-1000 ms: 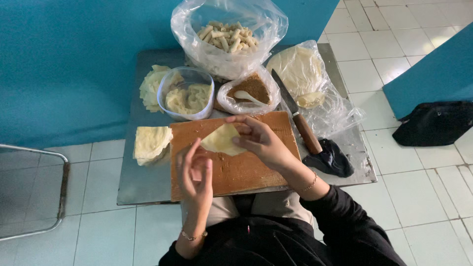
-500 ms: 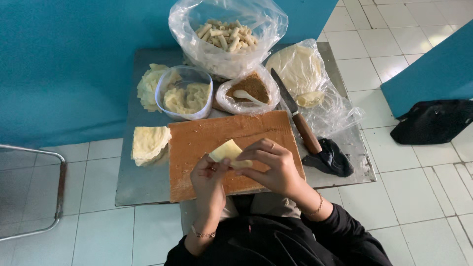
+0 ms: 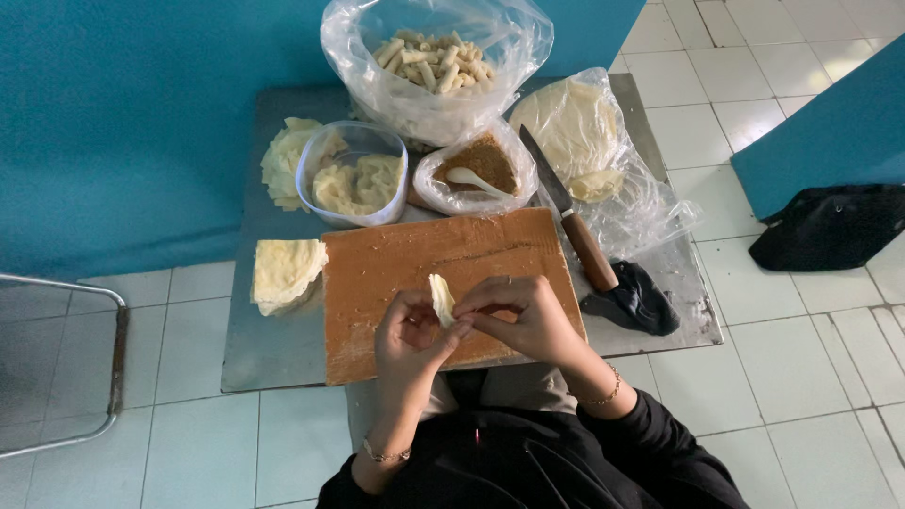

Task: The person sits on the floor with a cutting board on their lap, folding thin pastry sheets into triangular pieces. They spoon a brown filling from a plastic-lined bowl onto the folded wrappers and fold the wrappers closed into filled parcels, working one piece at a time.

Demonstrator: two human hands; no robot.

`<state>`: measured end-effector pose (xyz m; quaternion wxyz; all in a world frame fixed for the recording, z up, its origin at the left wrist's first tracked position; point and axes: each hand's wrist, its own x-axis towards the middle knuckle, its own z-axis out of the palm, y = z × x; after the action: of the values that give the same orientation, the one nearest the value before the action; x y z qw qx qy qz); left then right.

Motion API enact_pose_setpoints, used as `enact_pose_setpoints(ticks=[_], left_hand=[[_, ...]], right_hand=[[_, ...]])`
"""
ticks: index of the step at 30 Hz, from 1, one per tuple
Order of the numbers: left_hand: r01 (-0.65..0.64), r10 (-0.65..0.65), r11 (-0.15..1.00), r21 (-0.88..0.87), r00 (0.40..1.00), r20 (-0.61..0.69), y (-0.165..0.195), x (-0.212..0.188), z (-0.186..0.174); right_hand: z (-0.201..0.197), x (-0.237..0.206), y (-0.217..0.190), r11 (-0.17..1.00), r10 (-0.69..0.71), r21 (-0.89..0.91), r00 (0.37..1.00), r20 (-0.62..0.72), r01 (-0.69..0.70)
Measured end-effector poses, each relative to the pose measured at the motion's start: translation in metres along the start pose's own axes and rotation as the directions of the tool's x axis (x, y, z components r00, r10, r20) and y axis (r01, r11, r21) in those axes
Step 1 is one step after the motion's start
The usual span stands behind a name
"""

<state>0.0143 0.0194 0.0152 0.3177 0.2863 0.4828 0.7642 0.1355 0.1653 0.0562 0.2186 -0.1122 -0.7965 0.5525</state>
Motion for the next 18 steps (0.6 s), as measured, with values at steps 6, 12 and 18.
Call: enact_pose_setpoints(ticks=[6,12,18], left_hand=[[0.100,-0.100,0.995,-0.001,0.994,-0.046,-0.006,0.001,-0.001],[0.129,-0.149,0.945,-0.302,0.988,-0.046,-0.021,0.003,-0.006],[0.138,-0.150,0.941,-0.310,0.989,-0.014,-0.026,0.002,-0.009]], right_hand=[[0.004,0.001,-0.005,0.996,0.057,-0.075,0.998,-0.012,-0.058],[0.005,0.002,-0.011,0.996,0.081,-0.025,0.997,-0.017,-0.082],[0.001,0.002,-0.001,0.989,0.147,-0.012,0.989,-0.001,-0.147]])
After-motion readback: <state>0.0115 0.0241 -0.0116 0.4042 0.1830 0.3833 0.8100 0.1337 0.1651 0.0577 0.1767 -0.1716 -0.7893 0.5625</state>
